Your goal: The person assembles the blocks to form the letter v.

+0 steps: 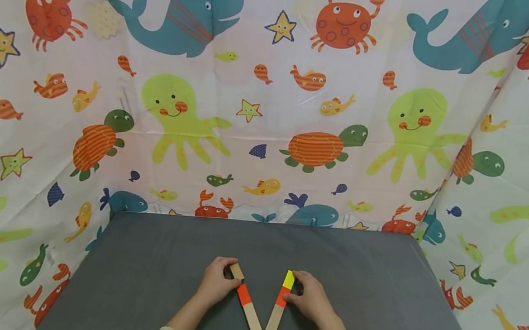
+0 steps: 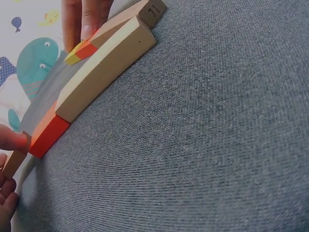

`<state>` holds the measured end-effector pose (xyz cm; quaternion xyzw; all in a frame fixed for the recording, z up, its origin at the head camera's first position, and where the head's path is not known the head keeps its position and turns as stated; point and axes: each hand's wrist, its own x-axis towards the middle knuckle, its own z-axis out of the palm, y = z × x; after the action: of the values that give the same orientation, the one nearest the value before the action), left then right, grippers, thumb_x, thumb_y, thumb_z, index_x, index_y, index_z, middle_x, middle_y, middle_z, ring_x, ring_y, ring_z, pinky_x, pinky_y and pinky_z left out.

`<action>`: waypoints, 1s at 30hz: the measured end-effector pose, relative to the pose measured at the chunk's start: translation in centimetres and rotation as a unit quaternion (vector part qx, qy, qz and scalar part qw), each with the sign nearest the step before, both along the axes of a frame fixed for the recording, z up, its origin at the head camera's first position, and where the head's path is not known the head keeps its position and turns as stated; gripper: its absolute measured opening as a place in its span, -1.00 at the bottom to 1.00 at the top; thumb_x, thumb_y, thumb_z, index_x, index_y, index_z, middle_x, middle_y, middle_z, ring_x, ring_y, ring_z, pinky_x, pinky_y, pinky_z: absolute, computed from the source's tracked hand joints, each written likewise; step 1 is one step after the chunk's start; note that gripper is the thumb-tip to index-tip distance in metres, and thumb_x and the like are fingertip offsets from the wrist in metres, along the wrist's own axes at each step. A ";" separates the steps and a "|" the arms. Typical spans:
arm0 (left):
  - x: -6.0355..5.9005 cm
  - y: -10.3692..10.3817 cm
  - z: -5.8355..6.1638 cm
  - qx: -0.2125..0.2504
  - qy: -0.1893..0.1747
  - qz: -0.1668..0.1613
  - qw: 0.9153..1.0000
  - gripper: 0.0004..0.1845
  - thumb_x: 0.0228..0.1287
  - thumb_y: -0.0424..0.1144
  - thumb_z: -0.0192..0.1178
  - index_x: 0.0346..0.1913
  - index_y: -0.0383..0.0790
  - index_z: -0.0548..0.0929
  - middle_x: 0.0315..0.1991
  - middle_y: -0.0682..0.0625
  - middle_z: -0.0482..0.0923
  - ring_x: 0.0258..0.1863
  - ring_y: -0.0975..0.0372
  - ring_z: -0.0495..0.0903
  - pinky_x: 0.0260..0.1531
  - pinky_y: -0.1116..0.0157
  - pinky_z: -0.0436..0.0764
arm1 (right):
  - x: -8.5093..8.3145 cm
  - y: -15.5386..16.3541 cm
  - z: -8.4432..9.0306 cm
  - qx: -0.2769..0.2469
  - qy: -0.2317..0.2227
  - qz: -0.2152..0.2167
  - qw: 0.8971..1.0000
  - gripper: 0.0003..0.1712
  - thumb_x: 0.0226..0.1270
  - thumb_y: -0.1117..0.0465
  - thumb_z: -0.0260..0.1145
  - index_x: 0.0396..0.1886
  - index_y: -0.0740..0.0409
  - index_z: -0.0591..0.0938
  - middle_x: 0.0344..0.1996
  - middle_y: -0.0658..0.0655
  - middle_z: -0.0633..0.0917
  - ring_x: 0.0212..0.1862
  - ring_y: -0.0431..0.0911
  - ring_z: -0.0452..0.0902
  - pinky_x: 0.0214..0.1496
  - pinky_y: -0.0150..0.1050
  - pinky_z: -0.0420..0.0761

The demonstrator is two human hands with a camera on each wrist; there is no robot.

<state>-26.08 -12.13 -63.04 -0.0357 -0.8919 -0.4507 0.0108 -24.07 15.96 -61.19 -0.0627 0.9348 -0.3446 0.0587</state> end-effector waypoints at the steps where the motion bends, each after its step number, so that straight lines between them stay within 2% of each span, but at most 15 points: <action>1: 0.0 0.0 0.0 -0.001 0.000 0.000 1.000 -0.42 0.03 -0.29 0.50 0.19 -0.24 0.65 0.13 -0.15 0.54 0.11 0.01 0.54 0.18 -0.05 0.51 | 0.0 0.0 0.0 0.002 0.001 0.002 1.000 -0.19 0.13 0.07 0.59 0.35 0.24 0.52 0.34 0.33 0.50 0.35 0.28 0.40 0.35 0.25 0.38; 14: 0.4 -0.2 0.3 0.003 -0.018 -0.005 1.000 -0.45 0.06 -0.25 0.49 0.19 -0.17 0.66 0.13 -0.09 0.55 0.15 0.02 0.51 0.22 -0.09 0.46 | -0.2 0.1 0.0 -0.001 -0.003 0.001 1.000 -0.19 0.15 0.07 0.58 0.36 0.23 0.52 0.35 0.32 0.49 0.38 0.27 0.39 0.37 0.24 0.37; 30: 0.6 -0.3 0.0 -0.016 -0.009 -0.029 0.999 -0.43 0.05 -0.23 0.49 0.19 -0.18 0.66 0.16 -0.12 0.54 0.18 -0.04 0.47 0.20 -0.13 0.44 | 0.0 0.1 -0.1 0.000 0.000 0.005 1.000 -0.20 0.16 0.08 0.57 0.37 0.22 0.51 0.36 0.32 0.48 0.38 0.28 0.38 0.35 0.24 0.38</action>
<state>-25.50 -12.40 -63.03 -0.0574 -0.8975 -0.4370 -0.0110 -24.10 16.02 -61.29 -0.0672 0.9344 -0.3444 0.0608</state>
